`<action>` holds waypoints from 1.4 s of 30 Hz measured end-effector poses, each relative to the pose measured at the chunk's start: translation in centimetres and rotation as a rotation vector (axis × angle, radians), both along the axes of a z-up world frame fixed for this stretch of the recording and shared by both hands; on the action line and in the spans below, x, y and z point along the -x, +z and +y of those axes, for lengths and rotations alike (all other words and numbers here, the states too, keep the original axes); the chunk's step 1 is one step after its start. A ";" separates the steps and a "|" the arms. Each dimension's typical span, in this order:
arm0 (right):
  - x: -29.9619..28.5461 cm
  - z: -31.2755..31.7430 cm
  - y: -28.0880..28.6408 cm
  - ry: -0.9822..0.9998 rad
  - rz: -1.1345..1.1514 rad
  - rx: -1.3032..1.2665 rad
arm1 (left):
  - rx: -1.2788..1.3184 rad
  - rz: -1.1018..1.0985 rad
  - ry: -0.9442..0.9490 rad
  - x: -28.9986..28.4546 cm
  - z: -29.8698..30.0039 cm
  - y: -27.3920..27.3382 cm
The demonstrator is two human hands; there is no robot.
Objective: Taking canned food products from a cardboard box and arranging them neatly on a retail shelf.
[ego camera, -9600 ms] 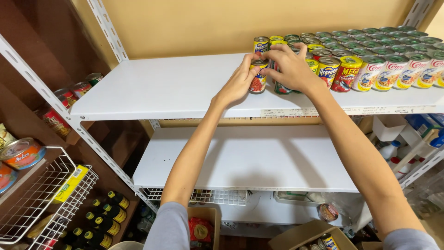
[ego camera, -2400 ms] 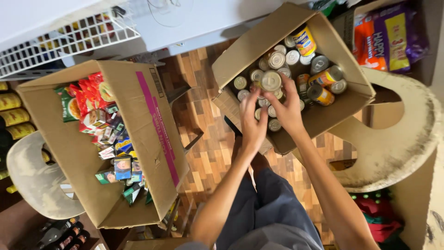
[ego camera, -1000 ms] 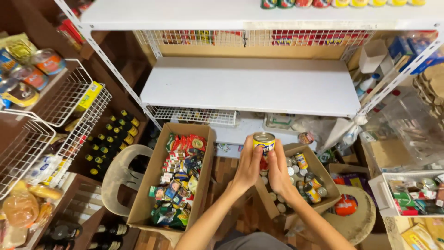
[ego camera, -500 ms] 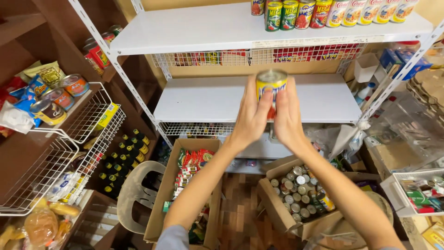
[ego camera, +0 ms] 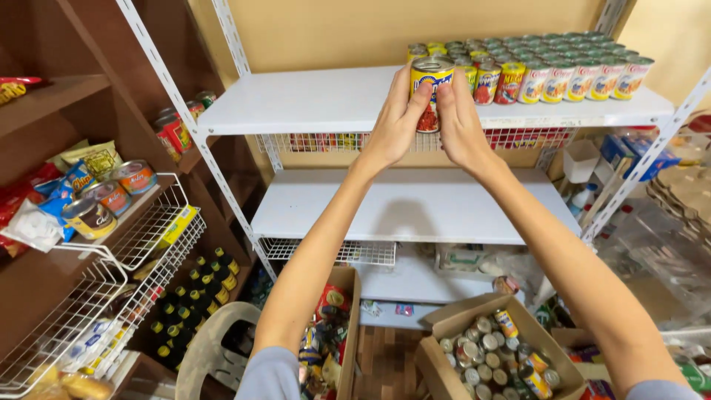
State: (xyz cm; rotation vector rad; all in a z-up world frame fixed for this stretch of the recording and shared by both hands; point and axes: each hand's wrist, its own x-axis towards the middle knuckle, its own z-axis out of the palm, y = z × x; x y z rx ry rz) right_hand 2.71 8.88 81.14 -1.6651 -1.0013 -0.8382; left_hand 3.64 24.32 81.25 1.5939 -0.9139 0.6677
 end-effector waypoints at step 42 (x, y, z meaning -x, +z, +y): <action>-31.6 -3.8 -2.6 -0.422 -0.041 0.492 | -0.230 0.017 -0.001 -35.9 2.6 -6.9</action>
